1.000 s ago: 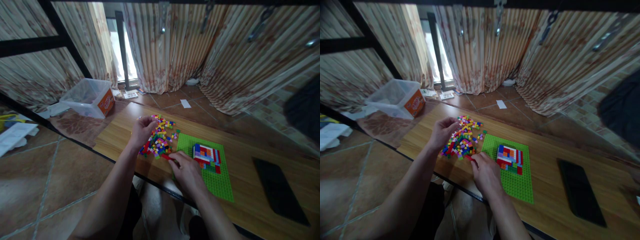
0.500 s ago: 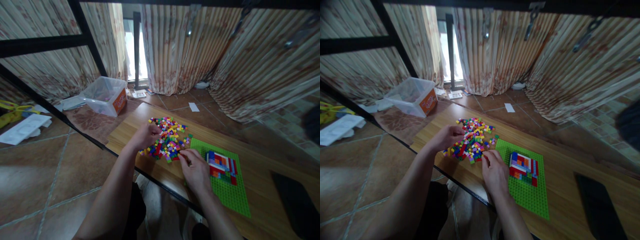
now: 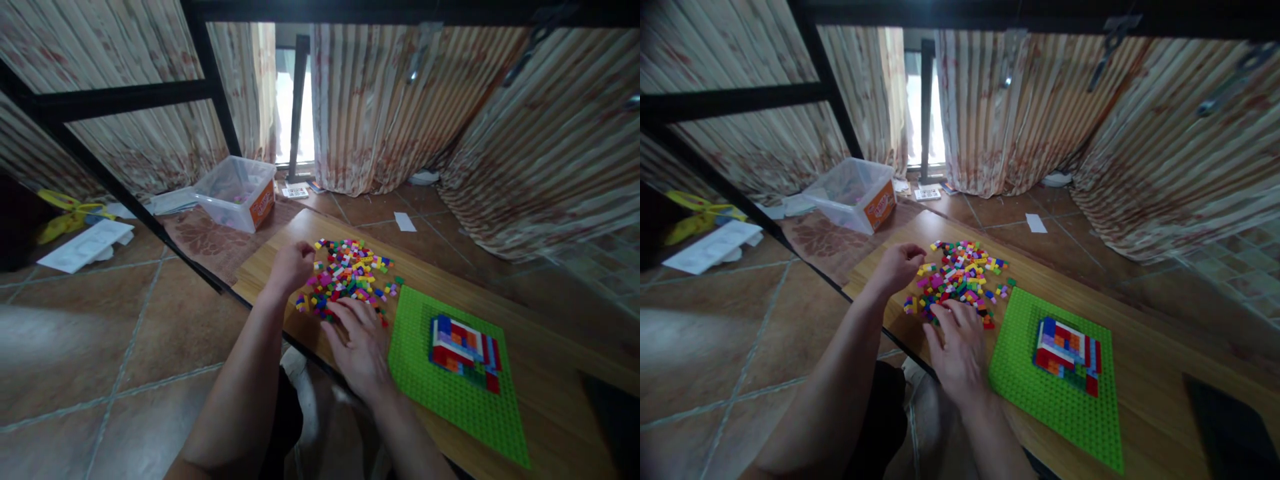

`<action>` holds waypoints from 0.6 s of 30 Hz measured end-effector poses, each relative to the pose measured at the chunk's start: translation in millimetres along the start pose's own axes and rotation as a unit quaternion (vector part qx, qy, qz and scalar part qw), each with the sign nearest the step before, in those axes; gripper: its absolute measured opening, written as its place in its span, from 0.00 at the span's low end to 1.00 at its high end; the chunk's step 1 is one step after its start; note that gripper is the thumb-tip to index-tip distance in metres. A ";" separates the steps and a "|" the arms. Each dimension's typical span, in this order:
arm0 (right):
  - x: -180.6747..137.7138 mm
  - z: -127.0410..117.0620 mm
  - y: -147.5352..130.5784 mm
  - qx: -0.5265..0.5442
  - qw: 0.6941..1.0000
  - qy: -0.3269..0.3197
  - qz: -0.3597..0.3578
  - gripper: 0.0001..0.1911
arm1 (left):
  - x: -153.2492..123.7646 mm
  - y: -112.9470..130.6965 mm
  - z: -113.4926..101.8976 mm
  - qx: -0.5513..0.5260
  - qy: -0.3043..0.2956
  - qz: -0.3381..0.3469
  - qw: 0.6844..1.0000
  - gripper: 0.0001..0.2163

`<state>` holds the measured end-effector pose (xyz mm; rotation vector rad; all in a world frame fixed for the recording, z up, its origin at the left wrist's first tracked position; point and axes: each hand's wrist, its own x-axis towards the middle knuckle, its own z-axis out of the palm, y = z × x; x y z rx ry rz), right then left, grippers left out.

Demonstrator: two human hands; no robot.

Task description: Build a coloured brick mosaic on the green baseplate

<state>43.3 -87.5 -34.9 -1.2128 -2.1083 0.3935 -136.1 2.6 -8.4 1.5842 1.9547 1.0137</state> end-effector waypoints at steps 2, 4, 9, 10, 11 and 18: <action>6.8 12.0 -9.3 -0.018 0.999 -0.014 -0.025 0.16 | 0.9 0.0 0.5 -0.011 0.014 -0.007 1.000 0.09; 13.9 23.2 -16.2 -0.031 0.998 -0.029 -0.040 0.18 | 1.4 0.3 -0.3 -0.016 0.017 -0.009 1.000 0.09; 25.2 43.1 -21.3 -0.038 0.997 -0.050 -0.051 0.17 | 2.3 -0.4 -4.7 -0.019 0.011 -0.008 1.000 0.09; 26.1 44.6 -20.9 -0.033 0.997 -0.048 -0.051 0.16 | 2.5 -0.7 -5.5 -0.019 0.010 -0.009 1.000 0.09; 26.8 44.9 -20.3 -0.025 0.998 -0.044 -0.050 0.15 | 2.7 -0.9 -6.2 -0.020 0.008 -0.010 1.000 0.09; 29.0 19.2 -9.2 0.105 0.988 0.096 0.059 0.11 | -0.8 4.8 -4.0 -0.109 -0.051 -0.005 0.993 0.08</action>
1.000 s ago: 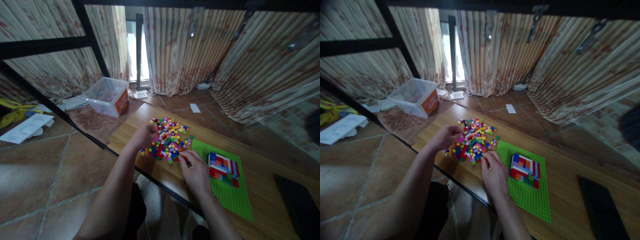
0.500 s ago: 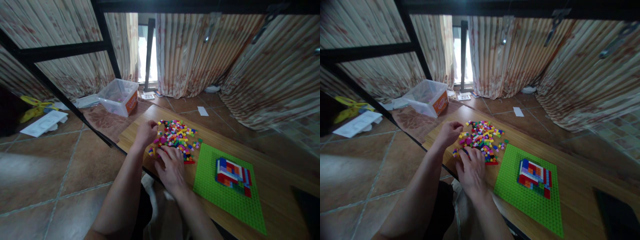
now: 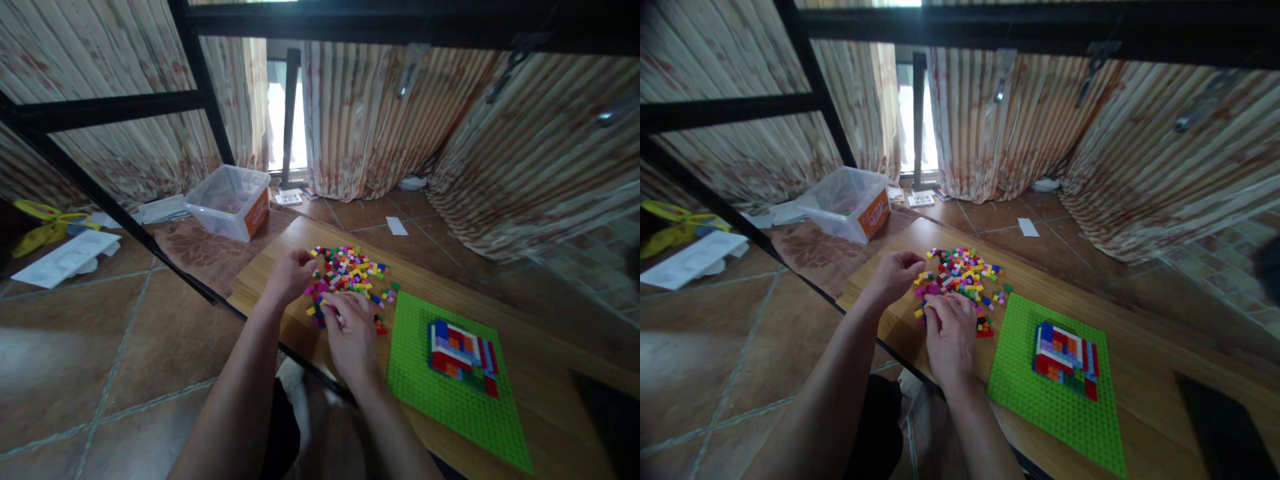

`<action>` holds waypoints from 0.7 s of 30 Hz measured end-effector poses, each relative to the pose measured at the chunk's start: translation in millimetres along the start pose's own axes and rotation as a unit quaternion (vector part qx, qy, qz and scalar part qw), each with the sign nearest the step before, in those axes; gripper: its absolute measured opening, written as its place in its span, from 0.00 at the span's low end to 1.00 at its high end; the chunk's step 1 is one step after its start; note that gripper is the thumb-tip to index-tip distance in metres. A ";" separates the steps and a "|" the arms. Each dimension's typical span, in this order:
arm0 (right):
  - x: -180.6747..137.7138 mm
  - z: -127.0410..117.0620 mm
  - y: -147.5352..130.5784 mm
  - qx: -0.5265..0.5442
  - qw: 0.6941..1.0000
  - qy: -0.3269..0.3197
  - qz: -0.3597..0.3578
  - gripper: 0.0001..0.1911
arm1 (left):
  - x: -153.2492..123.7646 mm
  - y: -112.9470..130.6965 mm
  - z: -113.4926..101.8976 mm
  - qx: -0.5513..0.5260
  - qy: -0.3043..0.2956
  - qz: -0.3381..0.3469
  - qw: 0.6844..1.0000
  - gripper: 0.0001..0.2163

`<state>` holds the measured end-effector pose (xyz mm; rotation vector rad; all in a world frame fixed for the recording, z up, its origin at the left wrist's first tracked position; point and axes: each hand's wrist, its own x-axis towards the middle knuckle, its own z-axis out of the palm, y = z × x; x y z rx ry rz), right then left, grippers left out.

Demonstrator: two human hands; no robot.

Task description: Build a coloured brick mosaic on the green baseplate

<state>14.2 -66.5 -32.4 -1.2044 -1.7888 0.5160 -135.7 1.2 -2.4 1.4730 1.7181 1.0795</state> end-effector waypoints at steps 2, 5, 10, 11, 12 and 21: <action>1.6 -10.0 2.9 0.093 0.992 0.052 0.070 0.09 | -4.5 6.1 6.7 -0.071 -0.059 0.001 0.996 0.08; 2.9 -21.7 7.4 0.264 0.939 0.114 0.187 0.12 | -14.4 19.2 19.6 -0.200 -0.167 -0.006 0.965 0.11; 4.6 -37.3 14.9 0.372 0.877 0.171 0.252 0.13 | -28.9 37.3 38.6 -0.346 -0.285 -0.053 0.892 0.18; 4.7 -40.5 16.3 0.377 0.872 0.180 0.256 0.13 | -30.2 38.9 41.8 -0.351 -0.294 -0.054 0.888 0.18; 4.6 -43.6 17.5 0.383 0.867 0.187 0.260 0.13 | -30.9 39.9 44.8 -0.351 -0.301 -0.052 0.885 0.18; 0.2 -67.3 22.6 0.429 0.843 0.173 0.274 0.12 | -32.6 44.8 63.1 -0.378 -0.326 -0.059 0.864 0.15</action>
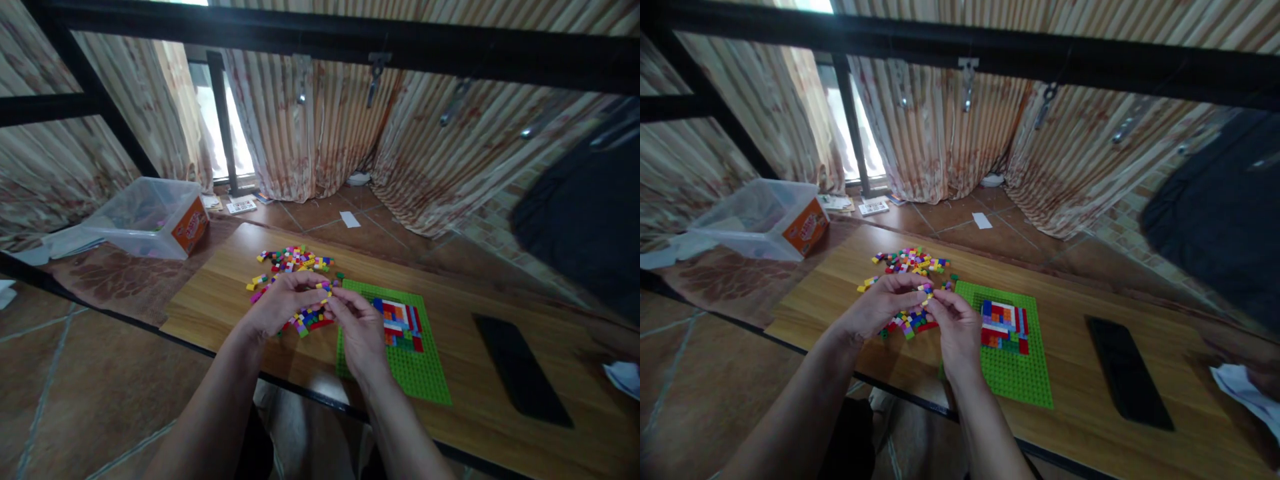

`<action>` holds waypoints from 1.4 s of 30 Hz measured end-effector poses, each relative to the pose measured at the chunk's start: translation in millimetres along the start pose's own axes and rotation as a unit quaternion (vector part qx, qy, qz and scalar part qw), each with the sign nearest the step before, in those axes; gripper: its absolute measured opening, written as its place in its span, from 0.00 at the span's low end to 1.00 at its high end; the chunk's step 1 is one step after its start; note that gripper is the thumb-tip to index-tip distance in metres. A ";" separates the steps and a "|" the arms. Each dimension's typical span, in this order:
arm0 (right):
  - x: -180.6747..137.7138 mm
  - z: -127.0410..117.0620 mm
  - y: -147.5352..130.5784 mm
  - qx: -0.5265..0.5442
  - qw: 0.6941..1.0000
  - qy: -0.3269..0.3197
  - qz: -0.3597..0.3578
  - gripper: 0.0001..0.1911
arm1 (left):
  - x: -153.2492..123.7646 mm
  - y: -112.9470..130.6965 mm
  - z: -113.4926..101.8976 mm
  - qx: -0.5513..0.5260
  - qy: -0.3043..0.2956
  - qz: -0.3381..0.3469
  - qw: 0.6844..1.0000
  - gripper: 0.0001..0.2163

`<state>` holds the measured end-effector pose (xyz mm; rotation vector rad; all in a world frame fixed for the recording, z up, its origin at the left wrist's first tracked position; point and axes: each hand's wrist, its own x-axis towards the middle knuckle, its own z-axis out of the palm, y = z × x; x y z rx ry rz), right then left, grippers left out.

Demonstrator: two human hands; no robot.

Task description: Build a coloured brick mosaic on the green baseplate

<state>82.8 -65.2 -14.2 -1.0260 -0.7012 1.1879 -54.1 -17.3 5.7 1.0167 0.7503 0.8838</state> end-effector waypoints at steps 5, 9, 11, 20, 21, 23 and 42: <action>1.0 -7.6 -8.2 0.011 1.000 0.009 0.015 0.11 | 3.1 -3.8 8.8 0.023 -0.022 0.006 0.999 0.14; 0.6 -12.3 -13.7 0.052 0.998 0.015 0.040 0.13 | 7.1 -8.5 14.2 0.031 -0.011 0.025 0.999 0.14; -0.2 -14.6 -16.1 0.068 0.996 0.015 0.057 0.13 | 8.6 -9.7 16.3 0.037 -0.007 0.030 0.999 0.14; -1.5 -28.4 -26.8 0.054 0.997 0.007 0.063 0.13 | 11.4 -9.1 27.5 0.035 -0.006 0.013 0.999 0.14; -0.3 -32.9 -29.3 0.033 0.998 0.010 0.047 0.12 | 12.3 -9.3 28.2 0.036 0.003 0.012 0.999 0.14; 3.3 -46.1 -35.8 -0.019 0.999 0.031 0.009 0.13 | 14.1 -9.6 28.6 0.036 0.025 0.013 0.999 0.15; 2.4 -148.7 -61.0 -0.470 0.871 -0.016 -0.138 0.08 | 22.9 -18.4 40.1 0.087 0.028 -0.005 0.996 0.13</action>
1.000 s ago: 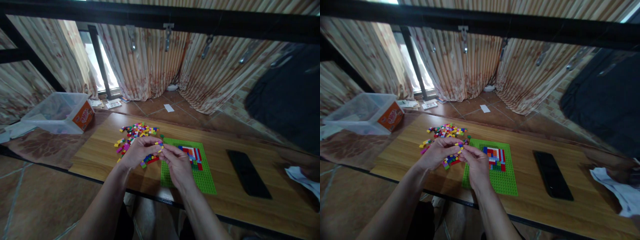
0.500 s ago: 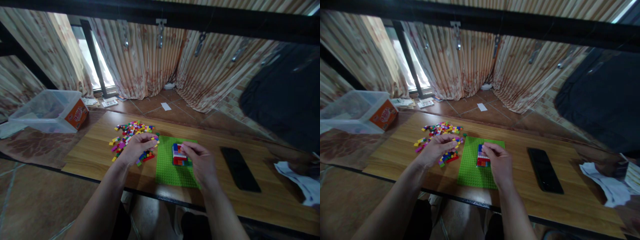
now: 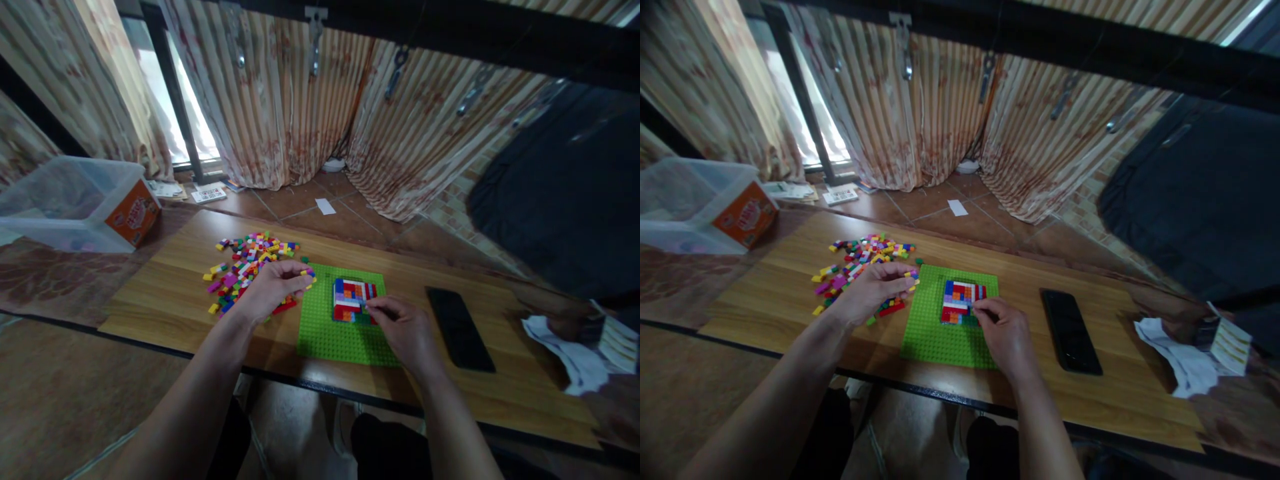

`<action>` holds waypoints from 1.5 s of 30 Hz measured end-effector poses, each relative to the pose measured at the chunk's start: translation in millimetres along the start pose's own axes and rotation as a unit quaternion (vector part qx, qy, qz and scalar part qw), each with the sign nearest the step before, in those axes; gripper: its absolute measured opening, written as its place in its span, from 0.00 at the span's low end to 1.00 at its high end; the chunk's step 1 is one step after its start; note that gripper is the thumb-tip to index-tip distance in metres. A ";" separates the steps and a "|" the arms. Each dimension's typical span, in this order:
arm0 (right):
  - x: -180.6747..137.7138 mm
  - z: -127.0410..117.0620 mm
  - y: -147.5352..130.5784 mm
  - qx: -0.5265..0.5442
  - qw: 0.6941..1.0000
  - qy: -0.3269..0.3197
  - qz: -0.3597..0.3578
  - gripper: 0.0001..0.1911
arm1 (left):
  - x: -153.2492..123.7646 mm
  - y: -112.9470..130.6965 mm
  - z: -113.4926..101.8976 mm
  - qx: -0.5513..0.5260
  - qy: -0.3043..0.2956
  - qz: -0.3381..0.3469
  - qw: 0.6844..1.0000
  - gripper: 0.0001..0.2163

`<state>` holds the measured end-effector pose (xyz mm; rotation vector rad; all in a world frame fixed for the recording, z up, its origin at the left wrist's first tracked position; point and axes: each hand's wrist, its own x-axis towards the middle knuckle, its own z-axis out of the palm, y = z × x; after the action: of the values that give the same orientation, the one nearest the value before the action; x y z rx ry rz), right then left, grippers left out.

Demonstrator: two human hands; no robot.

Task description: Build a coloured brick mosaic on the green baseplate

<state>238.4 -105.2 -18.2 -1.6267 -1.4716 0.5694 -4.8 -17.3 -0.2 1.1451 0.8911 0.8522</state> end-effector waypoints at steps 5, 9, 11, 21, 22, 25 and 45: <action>2.7 3.0 2.1 -0.019 1.000 -0.010 -0.023 0.07 | 1.4 -1.0 1.6 0.017 -0.003 -0.005 1.000 0.12; 3.9 4.7 3.4 -0.046 0.998 -0.016 -0.035 0.07 | 1.7 -0.9 2.5 0.020 -0.006 -0.009 1.000 0.12; 4.0 6.2 3.4 -0.053 0.998 -0.015 -0.041 0.07 | 1.6 -0.7 2.6 0.019 -0.007 -0.011 1.000 0.13; 3.8 5.3 2.5 -0.062 0.998 0.002 -0.031 0.07 | 0.5 -0.9 1.1 0.017 -0.008 -0.010 1.000 0.12; 3.8 4.5 2.7 -0.061 0.998 0.004 -0.027 0.07 | 0.5 -1.0 0.8 0.017 -0.008 -0.009 1.000 0.11; 4.0 2.5 2.3 -0.064 0.998 0.023 -0.006 0.09 | 0.4 -1.3 0.2 0.020 -0.008 -0.011 1.000 0.11; 7.9 17.1 9.9 -0.127 0.983 0.062 0.117 0.24 | 2.9 -7.6 -0.4 0.045 -0.025 0.000 0.999 0.12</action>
<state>232.1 -92.3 -33.9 -2.0169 -1.3106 0.4112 -3.2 -16.1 -8.1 1.2401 0.8961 0.7868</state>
